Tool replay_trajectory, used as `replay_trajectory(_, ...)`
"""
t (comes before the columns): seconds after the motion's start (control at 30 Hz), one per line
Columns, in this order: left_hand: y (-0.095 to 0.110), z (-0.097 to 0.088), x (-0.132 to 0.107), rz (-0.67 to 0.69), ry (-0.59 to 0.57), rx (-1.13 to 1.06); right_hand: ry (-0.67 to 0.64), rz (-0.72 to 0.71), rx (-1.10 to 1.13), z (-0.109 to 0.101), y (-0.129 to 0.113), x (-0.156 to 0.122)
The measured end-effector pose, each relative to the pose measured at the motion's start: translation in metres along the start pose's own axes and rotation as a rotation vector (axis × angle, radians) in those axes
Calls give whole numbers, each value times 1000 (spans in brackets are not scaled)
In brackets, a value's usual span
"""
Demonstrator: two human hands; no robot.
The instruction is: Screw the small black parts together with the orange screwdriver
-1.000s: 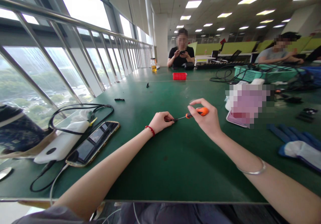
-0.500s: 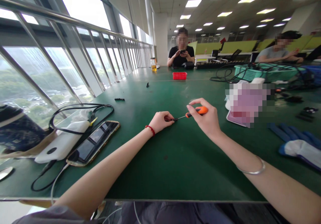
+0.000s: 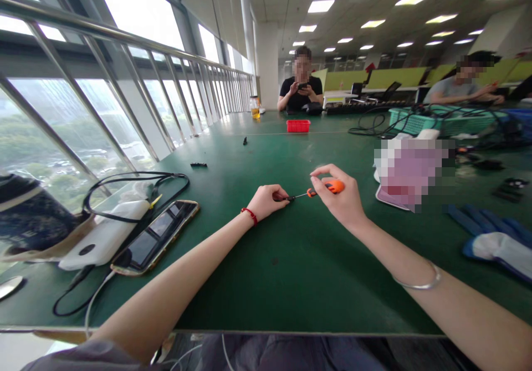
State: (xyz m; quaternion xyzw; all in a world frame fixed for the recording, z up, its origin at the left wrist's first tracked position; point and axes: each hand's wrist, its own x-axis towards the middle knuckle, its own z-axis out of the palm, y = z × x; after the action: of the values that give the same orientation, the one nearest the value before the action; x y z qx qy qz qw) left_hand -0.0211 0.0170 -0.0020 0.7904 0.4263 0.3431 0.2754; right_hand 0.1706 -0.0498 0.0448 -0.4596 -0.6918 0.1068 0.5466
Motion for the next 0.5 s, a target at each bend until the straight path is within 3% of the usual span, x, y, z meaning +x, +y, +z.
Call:
replay_trajectory(0.2, 0, 0, 0, 11, 4, 15, 88, -97, 12, 3, 9, 2)
replay_trajectory(0.37, 1, -1, 0, 9, -1, 13, 43, 9, -56, 3, 5, 0)
replay_trajectory(0.5, 1, 0, 0, 12, 4, 10, -6, -35, -16, 1, 3, -1)
